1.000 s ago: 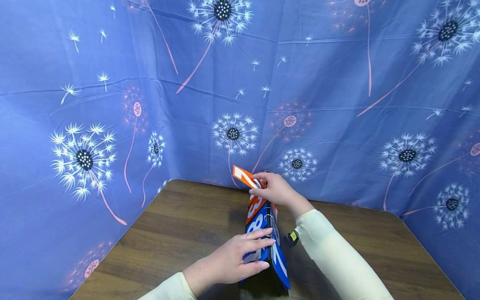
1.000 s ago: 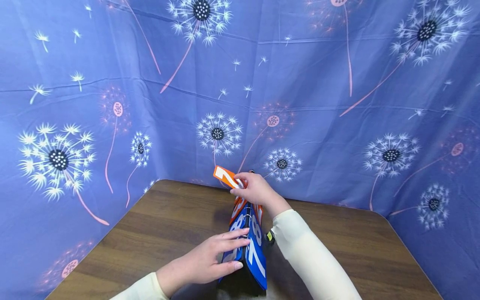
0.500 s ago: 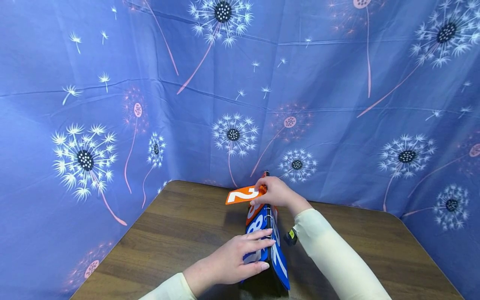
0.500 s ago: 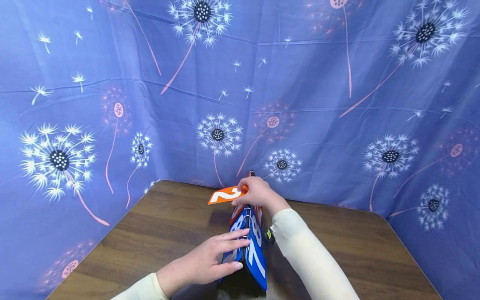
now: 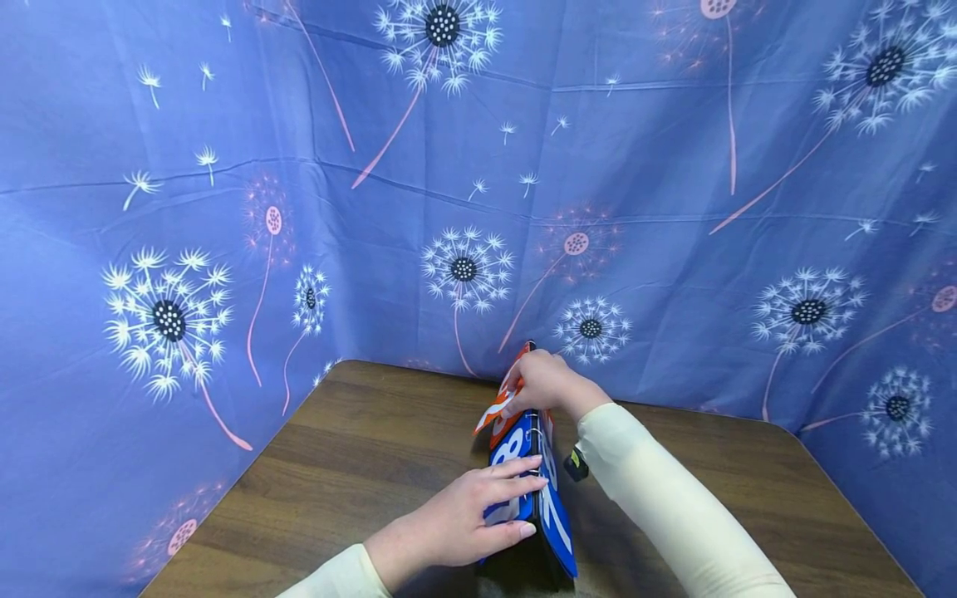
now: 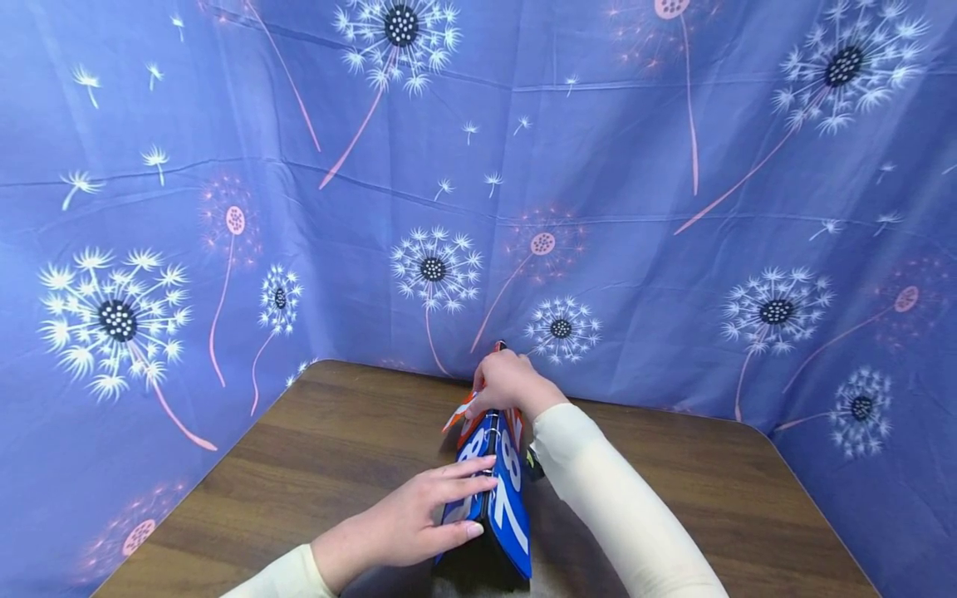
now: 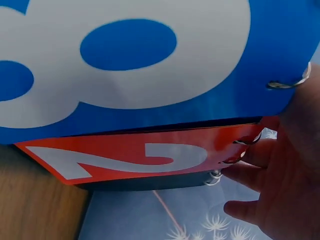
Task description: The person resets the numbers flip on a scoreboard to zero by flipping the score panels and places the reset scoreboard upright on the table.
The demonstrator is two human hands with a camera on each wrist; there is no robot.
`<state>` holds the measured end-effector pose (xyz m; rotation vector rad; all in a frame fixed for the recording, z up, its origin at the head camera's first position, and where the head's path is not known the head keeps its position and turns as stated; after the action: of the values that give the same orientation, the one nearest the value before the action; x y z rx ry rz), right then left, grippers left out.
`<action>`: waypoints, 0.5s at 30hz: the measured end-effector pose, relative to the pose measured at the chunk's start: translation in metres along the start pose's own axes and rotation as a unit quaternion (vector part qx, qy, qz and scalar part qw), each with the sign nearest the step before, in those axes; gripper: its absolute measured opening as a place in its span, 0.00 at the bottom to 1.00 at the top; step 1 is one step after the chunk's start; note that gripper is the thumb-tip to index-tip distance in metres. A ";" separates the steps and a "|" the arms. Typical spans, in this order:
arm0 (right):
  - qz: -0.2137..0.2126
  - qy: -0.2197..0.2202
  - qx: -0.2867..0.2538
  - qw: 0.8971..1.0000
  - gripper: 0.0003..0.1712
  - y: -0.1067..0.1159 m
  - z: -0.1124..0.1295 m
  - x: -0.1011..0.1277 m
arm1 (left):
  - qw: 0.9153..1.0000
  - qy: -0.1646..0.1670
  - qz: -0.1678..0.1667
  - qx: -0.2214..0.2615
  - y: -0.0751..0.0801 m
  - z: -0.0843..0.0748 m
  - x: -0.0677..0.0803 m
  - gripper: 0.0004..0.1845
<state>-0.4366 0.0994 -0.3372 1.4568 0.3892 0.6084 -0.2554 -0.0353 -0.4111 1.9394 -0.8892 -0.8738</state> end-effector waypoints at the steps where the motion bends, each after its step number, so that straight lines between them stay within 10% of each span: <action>1: 0.001 -0.002 0.005 1.000 0.19 0.001 0.001 0.000 | 1.000 0.001 0.001 0.002 0.000 0.000 0.000 0.27; 15: 0.042 -0.049 0.070 0.995 0.20 -0.003 0.009 -0.004 | 1.000 0.000 -0.001 0.001 -0.001 0.001 0.000 0.26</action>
<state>-0.4338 0.0897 -0.3399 1.6377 0.3010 0.5835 -0.2557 -0.0356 -0.4119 1.9425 -0.8882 -0.8759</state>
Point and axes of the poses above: each hand's wrist, its own x-axis away from the middle knuckle, its own y-axis out of the back of the hand, z = x × y, the point moved 4 cm from there along -x, towards the middle knuckle, and after that the axes turned 12 degrees about z, right-handed, at the moved point
